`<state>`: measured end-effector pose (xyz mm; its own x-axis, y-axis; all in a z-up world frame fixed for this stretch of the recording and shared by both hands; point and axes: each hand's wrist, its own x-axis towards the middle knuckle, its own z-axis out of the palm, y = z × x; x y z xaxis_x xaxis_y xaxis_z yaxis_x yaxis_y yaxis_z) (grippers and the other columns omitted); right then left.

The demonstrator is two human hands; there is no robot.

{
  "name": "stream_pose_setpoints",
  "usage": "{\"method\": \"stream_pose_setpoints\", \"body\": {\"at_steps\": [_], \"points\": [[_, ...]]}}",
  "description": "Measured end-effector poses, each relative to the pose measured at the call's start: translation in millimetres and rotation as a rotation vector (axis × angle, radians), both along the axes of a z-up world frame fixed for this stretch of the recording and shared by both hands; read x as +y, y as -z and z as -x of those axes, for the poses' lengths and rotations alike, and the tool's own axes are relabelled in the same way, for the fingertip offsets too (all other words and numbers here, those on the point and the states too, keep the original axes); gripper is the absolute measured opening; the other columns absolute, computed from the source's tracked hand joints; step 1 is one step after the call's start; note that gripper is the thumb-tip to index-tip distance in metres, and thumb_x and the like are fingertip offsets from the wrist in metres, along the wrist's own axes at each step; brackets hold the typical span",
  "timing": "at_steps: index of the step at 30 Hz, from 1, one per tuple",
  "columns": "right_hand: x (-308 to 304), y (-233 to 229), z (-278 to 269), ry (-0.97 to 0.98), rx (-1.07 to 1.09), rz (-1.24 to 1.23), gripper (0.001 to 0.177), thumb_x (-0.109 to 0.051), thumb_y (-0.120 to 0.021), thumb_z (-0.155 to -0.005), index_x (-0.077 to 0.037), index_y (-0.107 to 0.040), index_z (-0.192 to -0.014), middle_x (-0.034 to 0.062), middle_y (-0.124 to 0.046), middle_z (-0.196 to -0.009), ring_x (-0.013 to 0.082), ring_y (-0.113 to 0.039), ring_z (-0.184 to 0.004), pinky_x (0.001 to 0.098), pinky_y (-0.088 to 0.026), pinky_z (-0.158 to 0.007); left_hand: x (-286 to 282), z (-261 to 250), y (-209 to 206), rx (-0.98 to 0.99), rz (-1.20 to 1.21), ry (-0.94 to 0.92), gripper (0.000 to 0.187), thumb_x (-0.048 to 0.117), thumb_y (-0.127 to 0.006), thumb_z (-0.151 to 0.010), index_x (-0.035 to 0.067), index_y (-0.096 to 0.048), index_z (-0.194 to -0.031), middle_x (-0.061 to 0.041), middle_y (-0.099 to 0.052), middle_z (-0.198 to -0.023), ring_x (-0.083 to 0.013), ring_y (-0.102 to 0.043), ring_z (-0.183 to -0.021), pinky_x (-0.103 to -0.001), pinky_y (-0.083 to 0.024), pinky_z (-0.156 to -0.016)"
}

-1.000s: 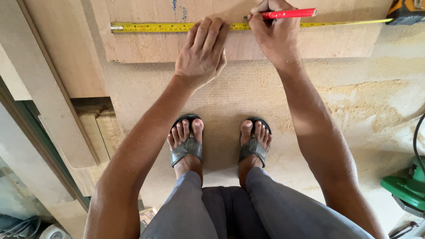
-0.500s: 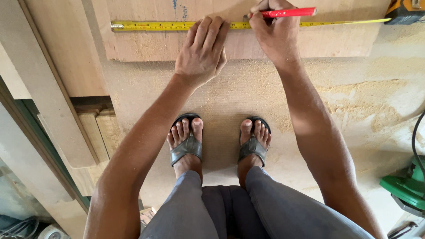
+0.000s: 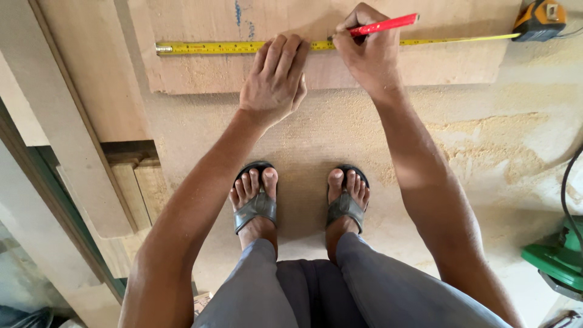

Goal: The person measures and marks a large wooden board with a tape measure and pencil. They then use a circular saw to cut the board along the marked line, using a straight edge to guide the saw for a straight cut.

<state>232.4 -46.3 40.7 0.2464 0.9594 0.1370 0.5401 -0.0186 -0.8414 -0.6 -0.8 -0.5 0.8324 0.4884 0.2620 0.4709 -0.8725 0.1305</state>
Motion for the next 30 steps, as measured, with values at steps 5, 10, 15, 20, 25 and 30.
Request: {"method": "stream_pose_setpoints", "body": {"at_steps": [5, 10, 15, 20, 25, 30], "points": [[1, 0, 2, 0.043, 0.082, -0.018, 0.006, 0.008, -0.065, -0.100, 0.003, -0.069, -0.099, 0.0071, -0.073, -0.085, 0.0055, -0.061, -0.068, 0.0235, -0.046, -0.055, 1, 0, -10, -0.028, 0.046, 0.005, 0.056, 0.027, -0.056, -0.103, -0.003, -0.049, -0.150, -0.018, -0.045, -0.142, -0.0336, -0.044, -0.136, -0.052, -0.041, -0.117], [-2, -8, -9, 0.048, 0.283, 0.007, 0.008, 0.007, -0.060, -0.104, 0.003, -0.068, -0.105, 0.0092, -0.071, -0.093, 0.0089, -0.067, -0.078, 0.0229, -0.051, -0.066, 0, 0, -19, -0.045, 0.084, 0.004, 0.055, 0.025, -0.058, -0.102, -0.003, -0.049, -0.149, -0.018, -0.045, -0.143, -0.0336, -0.044, -0.137, -0.052, -0.040, -0.119], [-13, 6, -28, 0.095, 0.199, -0.029, 0.016, 0.004, -0.053, -0.109, 0.000, -0.065, -0.118, 0.0100, -0.072, -0.096, 0.0097, -0.068, -0.078, 0.0220, -0.051, -0.061, 0, 1, -19, -0.101, 0.098, -0.003, 0.053, 0.023, -0.059, -0.101, -0.002, -0.052, -0.148, -0.017, -0.045, -0.142, -0.0336, -0.044, -0.137, -0.052, -0.040, -0.118], [-45, 52, -133, 0.246, -0.126, -0.051, 0.019, -0.006, -0.048, -0.115, -0.005, -0.059, -0.130, 0.0082, -0.065, -0.106, 0.0116, -0.064, -0.084, 0.0234, -0.057, -0.066, 7, -10, -12, -0.266, 0.078, -0.037, 0.030, 0.014, -0.068, -0.104, 0.003, -0.068, -0.132, -0.010, -0.056, -0.131, -0.0267, -0.053, -0.124, -0.045, -0.047, -0.109], [-109, 71, -294, 0.603, -0.460, 0.069, 0.035, 0.004, -0.059, -0.097, 0.000, -0.061, -0.131, 0.0102, -0.063, -0.117, 0.0174, -0.067, -0.092, 0.0267, -0.057, -0.073, 13, -17, -8, -0.360, 0.078, -0.056, 0.014, 0.016, -0.073, -0.104, 0.006, -0.074, -0.115, -0.005, -0.060, -0.117, -0.0231, -0.057, -0.113, -0.042, -0.050, -0.102], [-166, 37, -349, 0.183, -0.622, 0.159, 0.024, -0.001, -0.071, -0.100, 0.004, -0.063, -0.123, 0.0121, -0.069, -0.110, 0.0192, -0.071, -0.099, 0.0327, -0.059, -0.089, 21, -19, -19, -0.388, 0.130, -0.043, 0.008, 0.015, -0.077, -0.102, 0.009, -0.073, -0.105, -0.004, -0.062, -0.113, -0.0228, -0.058, -0.108, -0.043, -0.049, -0.100]]}}
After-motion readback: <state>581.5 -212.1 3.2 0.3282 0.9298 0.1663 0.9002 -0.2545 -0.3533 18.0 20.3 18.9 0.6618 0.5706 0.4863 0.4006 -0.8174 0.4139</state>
